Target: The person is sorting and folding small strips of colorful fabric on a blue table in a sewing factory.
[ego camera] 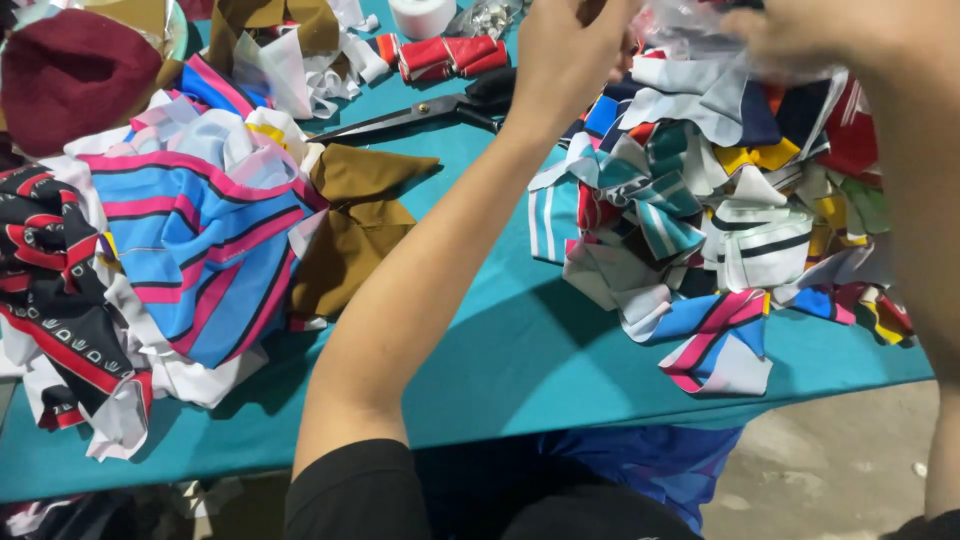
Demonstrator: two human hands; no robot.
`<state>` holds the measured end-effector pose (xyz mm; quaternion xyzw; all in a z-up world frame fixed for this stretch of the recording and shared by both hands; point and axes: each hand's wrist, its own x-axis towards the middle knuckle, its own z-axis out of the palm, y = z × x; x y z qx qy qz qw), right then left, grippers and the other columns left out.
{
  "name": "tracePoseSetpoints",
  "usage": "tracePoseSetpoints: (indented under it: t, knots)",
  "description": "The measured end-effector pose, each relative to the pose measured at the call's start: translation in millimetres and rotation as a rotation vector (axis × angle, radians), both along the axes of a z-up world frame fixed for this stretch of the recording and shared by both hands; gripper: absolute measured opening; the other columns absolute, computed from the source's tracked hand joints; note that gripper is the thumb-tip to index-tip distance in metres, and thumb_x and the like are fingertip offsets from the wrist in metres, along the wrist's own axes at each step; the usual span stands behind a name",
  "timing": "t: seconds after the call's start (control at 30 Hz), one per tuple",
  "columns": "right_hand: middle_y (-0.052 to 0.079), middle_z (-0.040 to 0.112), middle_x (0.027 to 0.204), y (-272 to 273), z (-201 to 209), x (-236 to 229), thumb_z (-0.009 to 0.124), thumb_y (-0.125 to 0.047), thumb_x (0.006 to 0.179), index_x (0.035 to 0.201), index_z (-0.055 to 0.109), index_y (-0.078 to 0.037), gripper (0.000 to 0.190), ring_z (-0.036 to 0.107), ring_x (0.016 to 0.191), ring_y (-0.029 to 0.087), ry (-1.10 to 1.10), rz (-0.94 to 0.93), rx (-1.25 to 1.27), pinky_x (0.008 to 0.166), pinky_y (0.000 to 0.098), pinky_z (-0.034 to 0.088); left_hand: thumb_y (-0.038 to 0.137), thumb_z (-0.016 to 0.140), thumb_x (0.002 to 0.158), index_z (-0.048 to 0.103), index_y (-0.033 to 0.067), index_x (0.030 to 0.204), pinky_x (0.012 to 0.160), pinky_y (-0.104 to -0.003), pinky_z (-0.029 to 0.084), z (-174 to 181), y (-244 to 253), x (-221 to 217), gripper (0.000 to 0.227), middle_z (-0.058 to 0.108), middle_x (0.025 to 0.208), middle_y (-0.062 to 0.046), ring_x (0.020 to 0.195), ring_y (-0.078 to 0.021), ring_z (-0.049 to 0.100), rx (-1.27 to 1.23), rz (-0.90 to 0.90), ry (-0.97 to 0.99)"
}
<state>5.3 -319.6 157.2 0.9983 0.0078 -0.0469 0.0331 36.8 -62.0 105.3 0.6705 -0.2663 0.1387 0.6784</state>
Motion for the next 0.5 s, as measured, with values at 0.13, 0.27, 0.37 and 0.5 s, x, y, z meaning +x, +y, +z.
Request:
tracePoseSetpoints:
  t: [0.13,0.27,0.37,0.5]
  knots:
    - [0.022,0.079,0.09,51,17,-74,0.043,-0.04,0.118,0.164,0.05,-0.017,0.052,0.073,0.069,0.036,-0.071,0.042,-0.213,0.052,0.0428,0.056,0.046,0.057,0.094,0.062,0.0163,0.097,0.053,-0.024,0.057,-11,17,-14,0.031,0.07,0.072,0.0,0.061,-0.0102,0.069,0.142,0.073,-0.088]
    - [-0.012,0.073,0.065,55,-5,-149,0.044,-0.065,0.111,0.174,0.057,-0.029,0.074,0.078,0.066,0.011,-0.421,0.079,-0.712,0.055,0.0263,0.052,0.029,0.058,0.102,0.046,0.0128,0.092,0.052,-0.024,0.037,-17,34,-42,0.023,0.044,0.071,-0.001,0.059,-0.0119,0.043,0.13,0.069,-0.401]
    - [0.029,0.072,0.147,97,9,-161,0.076,0.007,0.085,0.134,0.069,0.005,0.05,0.07,0.134,0.042,-0.679,0.657,0.006,0.121,0.0572,0.044,0.021,0.06,0.104,0.051,0.0087,0.089,0.049,-0.025,0.038,-43,44,-60,0.022,0.05,0.072,-0.004,0.057,-0.0137,0.045,0.33,-0.009,-0.586]
    - [0.015,0.067,0.133,97,-17,-151,0.066,-0.014,0.085,0.137,0.059,-0.008,0.052,0.063,0.124,0.033,-0.127,0.626,0.309,0.097,0.0499,0.055,0.009,0.069,0.091,0.048,0.0118,0.088,0.055,-0.032,0.039,-71,51,-78,0.021,0.056,0.084,-0.007,0.071,-0.021,0.049,0.62,-0.218,-0.51]
